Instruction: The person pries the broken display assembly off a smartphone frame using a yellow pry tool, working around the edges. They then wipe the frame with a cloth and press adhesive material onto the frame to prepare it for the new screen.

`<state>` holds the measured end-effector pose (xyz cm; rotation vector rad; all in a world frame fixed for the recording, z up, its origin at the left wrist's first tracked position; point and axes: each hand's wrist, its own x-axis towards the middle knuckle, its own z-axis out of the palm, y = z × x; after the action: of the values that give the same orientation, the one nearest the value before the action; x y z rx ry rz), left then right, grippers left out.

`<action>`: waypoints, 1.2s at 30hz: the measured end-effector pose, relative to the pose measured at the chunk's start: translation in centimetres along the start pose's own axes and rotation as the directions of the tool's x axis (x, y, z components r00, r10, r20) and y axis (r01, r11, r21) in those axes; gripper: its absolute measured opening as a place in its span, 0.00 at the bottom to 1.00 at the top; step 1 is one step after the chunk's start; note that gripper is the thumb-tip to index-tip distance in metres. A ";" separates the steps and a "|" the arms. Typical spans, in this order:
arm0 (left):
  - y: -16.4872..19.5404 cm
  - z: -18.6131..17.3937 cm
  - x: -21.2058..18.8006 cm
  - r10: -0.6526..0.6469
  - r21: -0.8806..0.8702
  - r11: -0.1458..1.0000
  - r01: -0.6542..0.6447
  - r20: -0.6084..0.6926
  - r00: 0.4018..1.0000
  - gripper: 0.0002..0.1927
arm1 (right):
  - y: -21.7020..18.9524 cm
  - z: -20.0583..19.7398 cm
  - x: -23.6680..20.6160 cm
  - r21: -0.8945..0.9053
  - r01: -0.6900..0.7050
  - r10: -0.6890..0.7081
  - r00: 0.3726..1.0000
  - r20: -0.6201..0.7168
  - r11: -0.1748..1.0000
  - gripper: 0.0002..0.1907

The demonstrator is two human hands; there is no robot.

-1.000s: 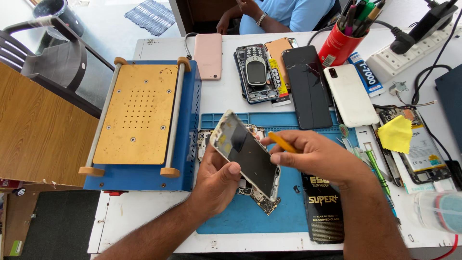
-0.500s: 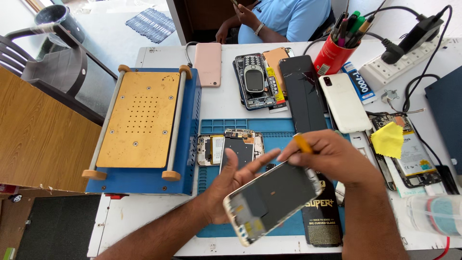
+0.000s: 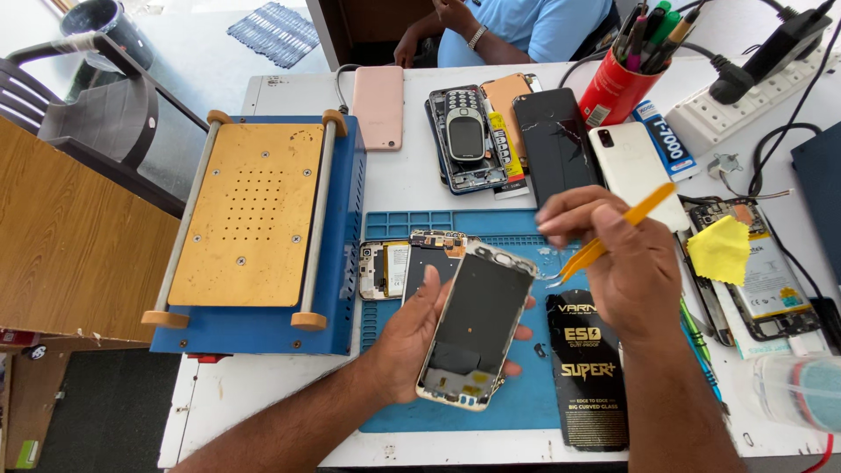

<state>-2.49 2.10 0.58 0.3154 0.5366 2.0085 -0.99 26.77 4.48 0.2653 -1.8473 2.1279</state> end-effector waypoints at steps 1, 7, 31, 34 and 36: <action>0.1 0.0 0.0 0.001 0.026 1.000 0.000 -0.039 0.999 0.43 | -0.1 0.2 0.0 0.048 -0.006 0.006 1.000 -0.003 0.999 0.28; 0.4 -0.3 0.0 -0.016 0.090 0.996 0.026 -0.112 0.994 0.39 | -4.8 1.7 -2.2 0.447 -0.029 -0.084 0.970 0.230 0.894 0.22; 0.5 -1.0 -0.9 0.044 0.018 0.999 -0.042 -0.166 0.985 0.37 | -1.2 7.6 -1.5 -0.541 0.218 -0.114 0.969 0.219 0.813 0.09; 0.7 -1.1 -1.0 0.064 0.051 0.997 -0.058 -0.126 0.990 0.38 | -1.5 7.4 -1.5 -0.267 -0.131 0.163 0.982 0.099 0.955 0.11; 0.7 -1.2 -1.0 0.085 0.076 0.994 -0.078 -0.091 0.992 0.37 | -1.6 7.1 -1.4 -0.316 -0.084 0.125 0.986 0.111 0.945 0.12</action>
<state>-3.05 0.65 -0.10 0.2916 0.6659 2.0940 0.45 19.75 6.53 0.2406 -2.2830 1.8835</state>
